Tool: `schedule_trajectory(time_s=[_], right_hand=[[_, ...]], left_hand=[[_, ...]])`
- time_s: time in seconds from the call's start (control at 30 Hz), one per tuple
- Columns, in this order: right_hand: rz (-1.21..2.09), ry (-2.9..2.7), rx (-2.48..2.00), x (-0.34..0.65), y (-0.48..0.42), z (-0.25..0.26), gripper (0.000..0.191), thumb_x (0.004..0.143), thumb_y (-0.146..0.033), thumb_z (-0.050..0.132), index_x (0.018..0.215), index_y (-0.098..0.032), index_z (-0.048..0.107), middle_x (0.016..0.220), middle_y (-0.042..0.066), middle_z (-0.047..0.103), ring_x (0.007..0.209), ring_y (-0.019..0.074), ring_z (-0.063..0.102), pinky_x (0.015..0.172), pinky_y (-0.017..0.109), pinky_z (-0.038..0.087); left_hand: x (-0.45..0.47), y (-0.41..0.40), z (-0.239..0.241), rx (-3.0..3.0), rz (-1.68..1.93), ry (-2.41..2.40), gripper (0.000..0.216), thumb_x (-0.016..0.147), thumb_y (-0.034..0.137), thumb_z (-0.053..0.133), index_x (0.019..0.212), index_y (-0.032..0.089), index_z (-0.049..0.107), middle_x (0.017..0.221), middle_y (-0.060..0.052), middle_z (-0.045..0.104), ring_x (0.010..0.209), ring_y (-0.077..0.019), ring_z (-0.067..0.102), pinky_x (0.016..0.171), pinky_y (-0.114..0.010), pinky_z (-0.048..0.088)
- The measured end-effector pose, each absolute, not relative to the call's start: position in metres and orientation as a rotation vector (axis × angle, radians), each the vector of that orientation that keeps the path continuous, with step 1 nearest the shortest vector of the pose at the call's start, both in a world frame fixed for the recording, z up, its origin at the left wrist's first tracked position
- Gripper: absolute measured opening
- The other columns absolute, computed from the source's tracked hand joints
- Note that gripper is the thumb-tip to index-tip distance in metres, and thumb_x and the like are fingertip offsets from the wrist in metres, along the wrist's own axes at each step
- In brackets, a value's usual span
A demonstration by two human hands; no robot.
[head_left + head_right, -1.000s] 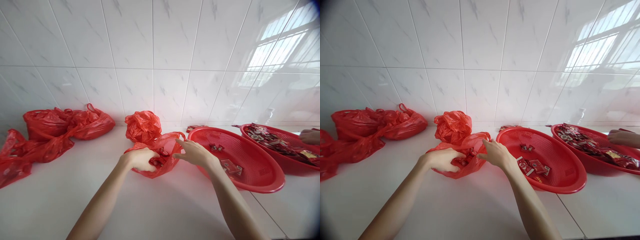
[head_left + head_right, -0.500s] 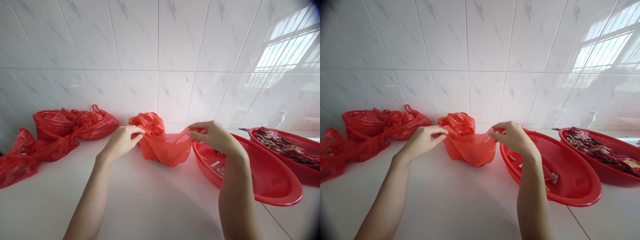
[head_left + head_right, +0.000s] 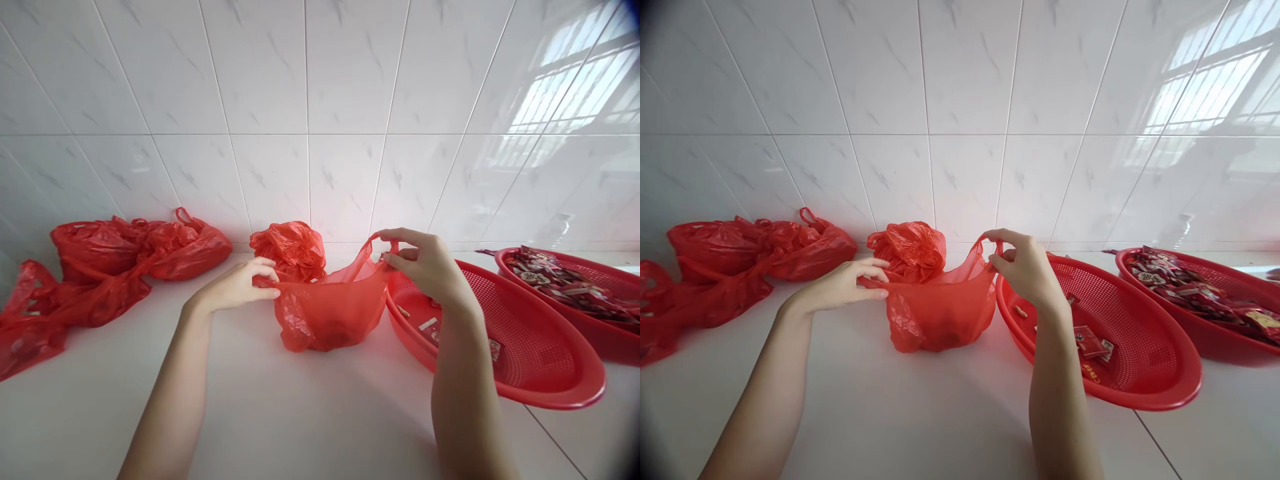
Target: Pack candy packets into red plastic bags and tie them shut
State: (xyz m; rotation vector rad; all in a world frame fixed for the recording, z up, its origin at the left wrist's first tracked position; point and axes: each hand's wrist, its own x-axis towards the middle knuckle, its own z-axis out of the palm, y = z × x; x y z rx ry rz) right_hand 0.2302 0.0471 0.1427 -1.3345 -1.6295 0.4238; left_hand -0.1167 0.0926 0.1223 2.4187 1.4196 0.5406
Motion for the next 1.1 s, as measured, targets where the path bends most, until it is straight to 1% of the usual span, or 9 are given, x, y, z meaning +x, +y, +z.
schedule_trajectory(time_s=[0.07, 0.13, 0.27, 0.33, 0.43, 0.57, 0.8, 0.97, 1.1], right_hand=[[0.417, -1.642, -1.356, 0.232, 0.046, 0.142, 0.038, 0.082, -0.021, 0.06, 0.119, -0.024, 0.069, 0.065, 0.002, 0.071, 0.073, 0.0259, 0.072, 0.07, 0.043, 0.059], [0.403, -1.61, -1.347, 0.232, 0.044, 0.144, 0.037, 0.082, -0.022, 0.061, 0.119, -0.024, 0.07, 0.066, 0.003, 0.072, 0.071, 0.0252, 0.072, 0.066, 0.041, 0.058], [0.346, -1.483, -1.224, 0.229, 0.038, 0.151, 0.041, 0.082, -0.031, 0.065, 0.122, -0.022, 0.067, 0.07, 0.004, 0.073, 0.065, 0.0232, 0.071, 0.059, 0.037, 0.059], [0.346, -1.429, -1.161, 0.226, 0.036, 0.154, 0.042, 0.081, -0.032, 0.067, 0.123, -0.021, 0.067, 0.073, 0.005, 0.074, 0.072, 0.0247, 0.073, 0.065, 0.039, 0.06], [0.407, -1.412, -1.106, 0.222, 0.034, 0.155, 0.041, 0.08, -0.031, 0.07, 0.119, -0.022, 0.069, 0.08, 0.005, 0.075, 0.082, 0.0262, 0.073, 0.076, 0.043, 0.061], [0.536, -1.504, -1.0, 0.219, 0.035, 0.153, 0.04, 0.078, -0.028, 0.071, 0.117, -0.02, 0.071, 0.091, 0.007, 0.076, 0.087, 0.0251, 0.073, 0.084, 0.045, 0.061], [0.61, -1.733, -1.112, 0.206, 0.038, 0.147, 0.029, 0.081, -0.027, 0.068, 0.109, -0.021, 0.075, 0.097, 0.007, 0.076, 0.092, 0.024, 0.072, 0.085, 0.041, 0.059], [0.774, -1.838, -0.791, 0.178, 0.029, 0.147, 0.036, 0.087, -0.027, 0.064, 0.123, -0.022, 0.068, 0.115, 0.006, 0.072, 0.099, 0.0209, 0.07, 0.093, 0.04, 0.057], [0.732, -1.962, -0.606, 0.16, 0.022, 0.146, 0.043, 0.09, -0.024, 0.061, 0.133, -0.027, 0.061, 0.131, 0.004, 0.065, 0.11, 0.0208, 0.065, 0.098, 0.041, 0.054]], left_hand=[[-0.117, 0.091, 0.126, 2.382, 0.54, 1.303, 0.027, 0.08, 0.049, 0.066, 0.089, 0.026, 0.076, 0.114, -0.005, 0.071, 0.096, -0.0259, 0.067, 0.081, -0.034, 0.053], [-0.117, 0.088, 0.13, 2.299, 0.737, 1.24, 0.022, 0.079, 0.044, 0.068, 0.087, 0.025, 0.076, 0.1, -0.005, 0.074, 0.088, -0.0242, 0.068, 0.075, -0.032, 0.054], [-0.111, 0.081, 0.136, 2.026, 1.381, 1.097, 0.016, 0.073, 0.032, 0.076, 0.087, 0.023, 0.077, 0.1, -0.006, 0.074, 0.099, -0.0267, 0.067, 0.085, -0.036, 0.055], [-0.107, 0.08, 0.138, 1.841, 1.595, 0.973, 0.019, 0.071, 0.027, 0.078, 0.089, 0.022, 0.077, 0.099, -0.006, 0.073, 0.104, -0.0277, 0.065, 0.095, -0.041, 0.052], [-0.101, 0.081, 0.138, 1.618, 1.724, 0.819, 0.024, 0.068, 0.019, 0.077, 0.091, 0.021, 0.075, 0.097, -0.005, 0.072, 0.104, -0.0261, 0.065, 0.097, -0.041, 0.052], [-0.092, 0.085, 0.138, 1.465, 1.745, 0.697, 0.03, 0.07, 0.016, 0.074, 0.098, 0.021, 0.071, 0.094, -0.004, 0.071, 0.098, -0.0222, 0.066, 0.088, -0.037, 0.053], [-0.076, 0.087, 0.128, 1.524, 1.629, 0.843, 0.025, 0.072, 0.028, 0.078, 0.093, 0.017, 0.07, 0.092, -0.005, 0.07, 0.09, -0.0182, 0.065, 0.082, -0.03, 0.051], [-0.055, 0.067, 0.129, 1.708, 1.329, 0.748, 0.021, 0.081, 0.033, 0.073, 0.091, 0.018, 0.063, 0.108, -0.007, 0.068, 0.087, -0.0172, 0.064, 0.072, -0.028, 0.053], [-0.038, 0.054, 0.13, 1.747, 1.25, 0.682, 0.018, 0.082, 0.03, 0.073, 0.089, 0.019, 0.06, 0.092, -0.003, 0.064, 0.083, -0.016, 0.062, 0.071, -0.027, 0.053]])
